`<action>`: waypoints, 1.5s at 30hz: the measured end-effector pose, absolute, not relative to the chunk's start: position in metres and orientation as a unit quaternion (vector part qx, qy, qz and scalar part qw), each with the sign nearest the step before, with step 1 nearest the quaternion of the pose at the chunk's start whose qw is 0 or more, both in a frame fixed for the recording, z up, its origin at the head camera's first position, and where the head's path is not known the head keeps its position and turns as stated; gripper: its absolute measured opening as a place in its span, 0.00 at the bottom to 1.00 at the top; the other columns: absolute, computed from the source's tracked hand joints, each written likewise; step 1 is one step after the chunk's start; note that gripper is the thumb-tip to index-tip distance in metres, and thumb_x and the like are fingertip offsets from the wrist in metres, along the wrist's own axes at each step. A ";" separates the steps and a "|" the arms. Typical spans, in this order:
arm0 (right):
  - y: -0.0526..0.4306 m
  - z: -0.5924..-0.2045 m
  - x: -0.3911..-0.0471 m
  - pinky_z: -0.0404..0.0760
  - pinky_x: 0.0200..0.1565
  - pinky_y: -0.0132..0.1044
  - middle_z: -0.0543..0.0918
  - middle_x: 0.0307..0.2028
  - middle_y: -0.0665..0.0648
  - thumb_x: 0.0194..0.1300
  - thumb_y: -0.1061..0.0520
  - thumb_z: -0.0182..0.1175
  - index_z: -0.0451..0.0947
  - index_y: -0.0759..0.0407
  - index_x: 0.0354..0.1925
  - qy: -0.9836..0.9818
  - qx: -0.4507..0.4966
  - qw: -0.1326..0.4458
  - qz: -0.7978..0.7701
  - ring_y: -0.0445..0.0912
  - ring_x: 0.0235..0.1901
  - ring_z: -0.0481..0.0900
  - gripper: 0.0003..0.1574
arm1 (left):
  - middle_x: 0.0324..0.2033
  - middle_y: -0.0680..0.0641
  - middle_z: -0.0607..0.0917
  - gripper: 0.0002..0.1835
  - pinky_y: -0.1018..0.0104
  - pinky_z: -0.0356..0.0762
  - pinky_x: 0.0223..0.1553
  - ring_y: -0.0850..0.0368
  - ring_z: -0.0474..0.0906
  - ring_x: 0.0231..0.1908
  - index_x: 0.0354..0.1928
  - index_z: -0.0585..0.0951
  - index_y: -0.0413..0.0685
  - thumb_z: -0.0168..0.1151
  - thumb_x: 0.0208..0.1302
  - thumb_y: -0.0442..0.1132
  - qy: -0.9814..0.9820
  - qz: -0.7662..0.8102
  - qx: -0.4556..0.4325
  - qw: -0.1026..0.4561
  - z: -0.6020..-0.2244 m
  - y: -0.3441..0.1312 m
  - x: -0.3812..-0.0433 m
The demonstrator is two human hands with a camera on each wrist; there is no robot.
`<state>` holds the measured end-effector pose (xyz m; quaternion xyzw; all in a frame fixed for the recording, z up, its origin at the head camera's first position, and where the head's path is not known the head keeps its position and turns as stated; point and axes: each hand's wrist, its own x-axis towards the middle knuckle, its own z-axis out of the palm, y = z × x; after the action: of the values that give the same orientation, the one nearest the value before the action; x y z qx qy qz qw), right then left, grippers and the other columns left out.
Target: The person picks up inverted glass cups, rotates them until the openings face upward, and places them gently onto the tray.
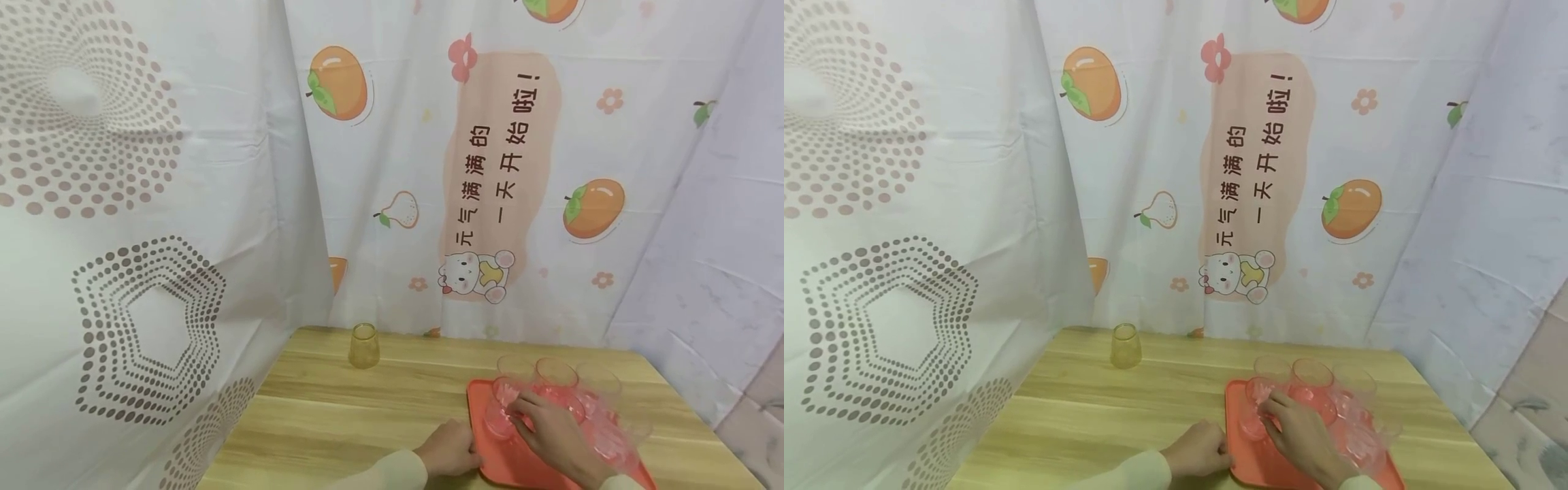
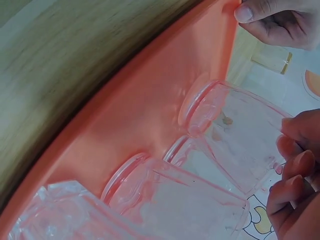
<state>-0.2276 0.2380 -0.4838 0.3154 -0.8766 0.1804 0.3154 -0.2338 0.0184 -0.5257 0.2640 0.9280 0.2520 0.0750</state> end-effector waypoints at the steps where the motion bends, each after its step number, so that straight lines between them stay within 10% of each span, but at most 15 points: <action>1: 0.238 -0.484 -0.228 0.71 0.22 0.27 0.76 0.31 0.36 0.48 0.65 0.80 0.83 0.46 0.31 -0.877 0.317 0.313 0.179 0.28 0.24 0.69 0.19 | 0.05 0.61 0.61 0.28 0.74 0.51 0.13 0.69 0.54 0.09 0.09 0.68 0.53 0.70 0.65 0.43 0.930 0.247 0.263 0.074 -0.525 0.018 -0.234; 45: 0.238 -0.482 -0.228 0.77 0.25 0.30 0.76 0.32 0.40 0.44 0.66 0.82 0.84 0.47 0.32 -0.889 0.310 0.294 0.165 0.33 0.26 0.76 0.21 | 0.07 0.59 0.72 0.21 0.73 0.59 0.15 0.66 0.64 0.10 0.14 0.78 0.52 0.73 0.64 0.42 0.930 0.284 0.202 0.120 -0.518 0.026 -0.231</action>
<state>-0.2281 0.2379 -0.4824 0.3102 -0.8888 0.1654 0.2941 -0.2312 0.0261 -0.5183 0.2025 0.9296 0.2839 0.1197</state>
